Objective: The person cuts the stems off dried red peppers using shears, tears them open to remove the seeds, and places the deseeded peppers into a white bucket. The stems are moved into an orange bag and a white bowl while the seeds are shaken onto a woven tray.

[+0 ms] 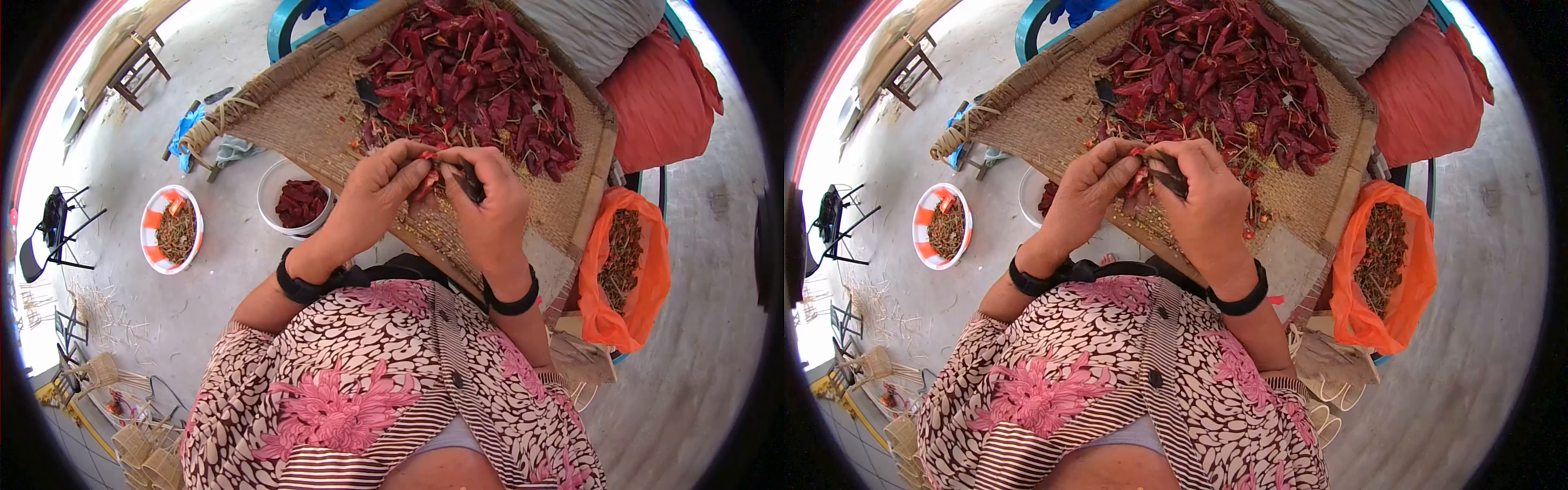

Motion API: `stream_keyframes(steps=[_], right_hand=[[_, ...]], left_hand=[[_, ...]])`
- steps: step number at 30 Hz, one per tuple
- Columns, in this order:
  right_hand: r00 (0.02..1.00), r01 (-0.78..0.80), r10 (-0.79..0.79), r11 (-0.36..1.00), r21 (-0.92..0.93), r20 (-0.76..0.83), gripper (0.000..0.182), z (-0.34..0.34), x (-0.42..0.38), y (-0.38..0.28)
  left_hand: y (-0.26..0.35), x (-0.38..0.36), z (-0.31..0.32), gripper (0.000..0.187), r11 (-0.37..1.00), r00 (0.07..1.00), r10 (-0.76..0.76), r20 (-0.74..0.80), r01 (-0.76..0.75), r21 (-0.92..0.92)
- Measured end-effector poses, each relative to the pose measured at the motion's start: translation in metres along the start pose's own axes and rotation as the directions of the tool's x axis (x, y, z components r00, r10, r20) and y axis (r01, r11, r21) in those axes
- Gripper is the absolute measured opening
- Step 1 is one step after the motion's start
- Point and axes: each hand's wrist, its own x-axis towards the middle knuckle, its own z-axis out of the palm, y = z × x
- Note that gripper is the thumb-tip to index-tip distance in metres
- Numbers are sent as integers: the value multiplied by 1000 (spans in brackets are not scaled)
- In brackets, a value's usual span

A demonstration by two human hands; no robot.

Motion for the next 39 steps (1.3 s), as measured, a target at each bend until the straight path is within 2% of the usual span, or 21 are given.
stream_keyframes(steps=[1, 3, 6, 8, 9, 11, 14, 15, 17, 20, 21, 23, 24, 26, 27, 28, 29, 32, 35, 38, 39], right_hand=[[986, -159, 152, 978, 136, 63, 18, -2, 0, 0], [882, -469, 404, 807, 359, 243, 18, -8, -1, -2], [865, -501, 432, 778, 380, 255, 20, -5, -1, -1], [890, -453, 387, 809, 374, 242, 19, -3, -2, -2], [901, -429, 364, 824, 371, 235, 18, -2, -2, -2], [871, -486, 402, 786, 381, 282, 17, -4, 1, -4], [799, -593, 411, 659, 463, 439, 16, -11, 5, 6], [767, -633, 397, 597, 493, 504, 15, -14, 6, 11], [754, -626, 309, 607, 490, 580, 15, -19, 7, 14], [688, -667, 188, 545, 508, 701, 16, -24, 9, 19], [661, -687, 146, 512, 515, 736, 16, -24, 10, 21], [706, -559, 107, 691, 458, 701, 16, -24, 10, 20], [725, -482, 81, 769, 420, 683, 16, -24, 10, 20], [830, -337, 174, 914, 227, 530, 16, -24, 5, 29], [880, -267, 196, 957, 111, 433, 17, -27, 3, 33], [823, -420, 352, 905, 61, 445, 19, -41, 9, 25], [859, -364, 333, 931, 6, 388, 20, -47, 8, 28], [934, -230, 271, 955, -189, 233, 23, -57, 4, 46], [906, -241, 354, 882, -405, 233, 23, -55, 5, 68], [913, -286, 363, 894, -345, 186, 26, -34, 20, 88], [907, -296, 361, 913, -282, 218, 27, -26, 28, 92]], left_hand=[[3, -2, 2, 22, 999, 1000, -11, -19, 12, 41], [5, -3, 3, 20, 994, 999, -9, -47, 14, 107], [-1, -2, 4, 18, 988, 997, 30, -68, -19, 154], [-5, 0, 3, 15, 987, 995, 64, -80, -52, 152], [-3, -1, 3, 14, 976, 995, 63, -72, -47, 213], [1, -3, 4, 12, 943, 997, 55, -53, -34, 332], [-3, -2, -3, 13, 932, 996, 82, 34, -89, 352], [-1, -2, -5, 14, 944, 996, 22, 86, -49, 326], [6, -3, -11, 17, 960, 977, -92, 191, 36, 278], [3, -4, -29, 20, 949, 837, -261, 481, 314, -33], [1, -5, -29, 20, 945, 838, -255, 483, 321, -58], [-2, -10, -28, 21, 939, 839, -238, 488, 328, -106], [-2, -12, -30, 22, 959, 835, -201, 512, 273, -70], [2, -21, -45, 23, 987, 815, -130, 565, 158, 0], [9, -29, -56, 23, 986, 821, -154, 550, 166, 27], [18, -39, -69, 23, 984, 828, -174, 533, 172, 54], [25, -48, -79, 24, 981, 835, -190, 516, 173, 81], [33, -62, -98, 22, 799, 869, -465, 167, 331, 501], [-21, -67, -150, 23, 581, 932, -345, -113, 307, 754], [-82, -68, -198, 27, 487, 955, -196, -221, 291, 823], [-99, -65, -211, 29, 507, 961, -166, -221, 276, 817]])
